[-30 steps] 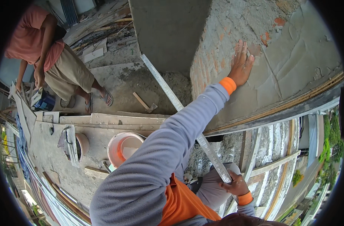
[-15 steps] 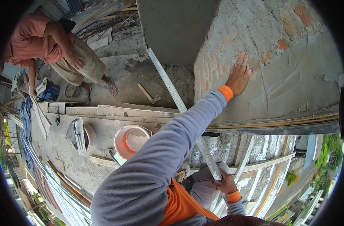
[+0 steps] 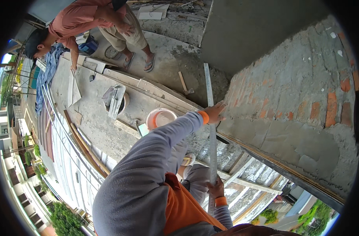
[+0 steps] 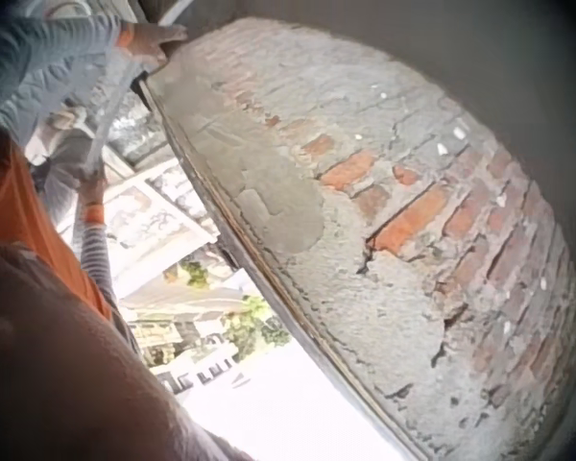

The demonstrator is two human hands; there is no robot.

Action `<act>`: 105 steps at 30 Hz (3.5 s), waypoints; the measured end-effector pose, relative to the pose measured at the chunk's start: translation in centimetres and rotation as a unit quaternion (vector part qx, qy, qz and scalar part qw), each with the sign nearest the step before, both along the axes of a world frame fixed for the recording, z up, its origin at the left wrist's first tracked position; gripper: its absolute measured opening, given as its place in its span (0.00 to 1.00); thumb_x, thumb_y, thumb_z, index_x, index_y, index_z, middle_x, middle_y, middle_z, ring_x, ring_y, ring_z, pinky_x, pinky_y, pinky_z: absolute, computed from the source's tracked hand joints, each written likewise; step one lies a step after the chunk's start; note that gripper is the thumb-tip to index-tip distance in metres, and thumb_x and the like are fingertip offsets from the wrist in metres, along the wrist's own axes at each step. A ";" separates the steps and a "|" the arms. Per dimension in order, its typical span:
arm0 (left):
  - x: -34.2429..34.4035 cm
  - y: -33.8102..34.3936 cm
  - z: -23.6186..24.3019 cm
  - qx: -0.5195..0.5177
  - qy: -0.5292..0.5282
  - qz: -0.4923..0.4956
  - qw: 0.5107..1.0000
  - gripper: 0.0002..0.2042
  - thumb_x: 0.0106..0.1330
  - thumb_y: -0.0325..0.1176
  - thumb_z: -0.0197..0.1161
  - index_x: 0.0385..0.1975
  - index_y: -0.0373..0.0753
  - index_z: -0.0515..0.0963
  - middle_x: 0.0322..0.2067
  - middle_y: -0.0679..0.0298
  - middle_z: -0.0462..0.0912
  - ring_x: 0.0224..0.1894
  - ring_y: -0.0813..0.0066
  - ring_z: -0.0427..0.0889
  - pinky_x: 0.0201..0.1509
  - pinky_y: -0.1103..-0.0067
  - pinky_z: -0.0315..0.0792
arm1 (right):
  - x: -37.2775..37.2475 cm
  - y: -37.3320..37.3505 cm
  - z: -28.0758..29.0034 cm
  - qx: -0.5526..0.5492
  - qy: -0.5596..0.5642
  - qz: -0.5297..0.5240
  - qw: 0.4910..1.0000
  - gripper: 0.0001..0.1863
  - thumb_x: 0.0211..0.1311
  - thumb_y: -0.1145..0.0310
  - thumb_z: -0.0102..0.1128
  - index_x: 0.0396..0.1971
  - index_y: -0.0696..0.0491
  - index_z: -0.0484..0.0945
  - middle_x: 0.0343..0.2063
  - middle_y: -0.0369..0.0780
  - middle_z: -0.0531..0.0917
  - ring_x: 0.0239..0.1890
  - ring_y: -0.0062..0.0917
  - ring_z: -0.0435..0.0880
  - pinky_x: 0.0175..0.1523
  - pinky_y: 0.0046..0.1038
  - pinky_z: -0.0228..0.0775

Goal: The person holds a metal straightedge against a wall corner with a coworker, moves across the platform, and applies mortar onto the brick wall using a trowel.

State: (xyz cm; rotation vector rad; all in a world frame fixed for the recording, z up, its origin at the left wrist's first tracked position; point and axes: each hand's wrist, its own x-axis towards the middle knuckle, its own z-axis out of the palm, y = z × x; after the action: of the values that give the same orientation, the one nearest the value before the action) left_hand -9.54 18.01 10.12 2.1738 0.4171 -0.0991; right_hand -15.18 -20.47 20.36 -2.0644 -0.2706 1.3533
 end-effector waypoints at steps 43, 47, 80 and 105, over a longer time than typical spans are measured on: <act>-32.4 -0.1 19.5 -0.020 0.242 0.108 0.964 0.35 0.60 0.48 0.60 0.63 0.35 0.59 0.59 0.46 0.67 0.62 0.52 0.66 0.65 0.67 0.60 | -1.1 -0.2 20.3 -0.065 -0.188 0.197 0.960 0.32 0.35 0.59 0.72 0.43 0.60 0.74 0.36 0.52 0.82 0.41 0.46 0.81 0.46 0.41 0.73; -29.0 -2.0 20.9 -0.025 0.212 0.073 0.974 0.35 0.59 0.49 0.60 0.63 0.35 0.60 0.59 0.47 0.67 0.62 0.52 0.66 0.65 0.67 0.59 | -1.0 -1.3 19.5 -0.055 -0.183 0.178 0.965 0.32 0.36 0.59 0.72 0.43 0.60 0.74 0.36 0.52 0.82 0.41 0.47 0.81 0.46 0.41 0.73; -38.8 -1.3 20.0 -0.013 0.245 0.135 0.960 0.32 0.58 0.50 0.62 0.57 0.36 0.66 0.47 0.46 0.78 0.51 0.50 0.76 0.55 0.64 0.70 | -1.4 -0.2 18.9 -0.069 -0.162 0.199 0.964 0.30 0.38 0.61 0.73 0.42 0.61 0.74 0.39 0.52 0.82 0.42 0.44 0.82 0.47 0.38 0.74; -44.6 -1.0 18.2 -0.008 0.240 0.230 0.943 0.32 0.55 0.51 0.63 0.56 0.35 0.69 0.46 0.44 0.78 0.50 0.46 0.77 0.55 0.63 0.70 | -1.4 -7.3 7.6 -0.122 -0.217 0.241 0.938 0.24 0.45 0.56 0.66 0.37 0.59 0.77 0.36 0.53 0.81 0.43 0.47 0.80 0.48 0.41 0.72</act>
State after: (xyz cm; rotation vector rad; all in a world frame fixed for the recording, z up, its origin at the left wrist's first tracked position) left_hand -54.13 16.99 28.29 1.9654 1.1837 -0.3718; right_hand -16.56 -27.79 27.96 -2.6171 -0.8870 1.2201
